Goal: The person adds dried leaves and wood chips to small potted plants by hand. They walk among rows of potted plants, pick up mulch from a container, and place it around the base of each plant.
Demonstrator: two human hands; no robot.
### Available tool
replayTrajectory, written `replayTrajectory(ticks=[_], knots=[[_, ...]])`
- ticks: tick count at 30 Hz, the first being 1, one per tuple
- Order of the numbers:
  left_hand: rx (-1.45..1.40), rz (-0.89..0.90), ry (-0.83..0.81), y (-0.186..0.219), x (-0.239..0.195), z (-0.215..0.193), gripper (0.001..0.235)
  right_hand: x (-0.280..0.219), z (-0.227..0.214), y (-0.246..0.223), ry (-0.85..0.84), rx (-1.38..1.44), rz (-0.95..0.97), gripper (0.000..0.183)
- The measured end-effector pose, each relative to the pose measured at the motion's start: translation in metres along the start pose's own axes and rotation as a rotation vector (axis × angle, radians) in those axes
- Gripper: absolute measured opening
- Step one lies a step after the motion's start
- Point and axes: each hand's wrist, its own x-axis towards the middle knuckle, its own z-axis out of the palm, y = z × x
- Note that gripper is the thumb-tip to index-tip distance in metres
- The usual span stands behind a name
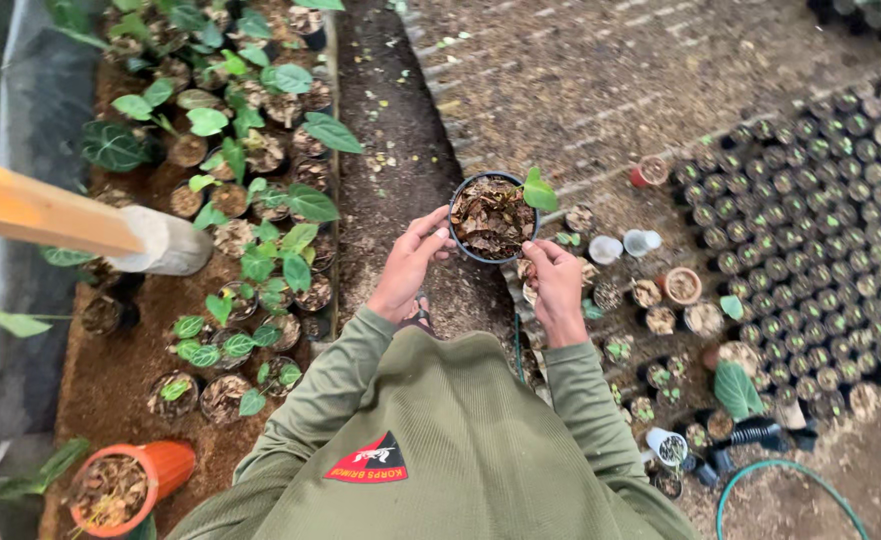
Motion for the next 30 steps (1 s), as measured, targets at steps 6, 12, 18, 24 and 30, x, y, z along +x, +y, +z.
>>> replayTrajectory(ticks=[6,12,18,24,30], knots=[[-0.031,0.062,0.117,0.019,-0.009,-0.051,0.047,0.017,0.066,0.001,-0.094,-0.064,0.035,0.030],[-0.067,0.069,0.236,0.017,-0.020,-0.076,0.045,0.028,0.098,0.002,-0.189,-0.066,0.120,0.020],[-0.146,0.084,0.329,0.014,-0.028,-0.094,0.044,0.052,0.125,0.008,-0.295,-0.093,0.150,0.014],[-0.109,0.088,0.383,0.017,-0.006,-0.107,0.043,0.094,0.148,0.005,-0.362,-0.130,0.156,0.014],[-0.145,0.095,0.448,0.023,0.051,-0.104,0.043,0.157,0.169,-0.018,-0.404,-0.179,0.145,0.017]])
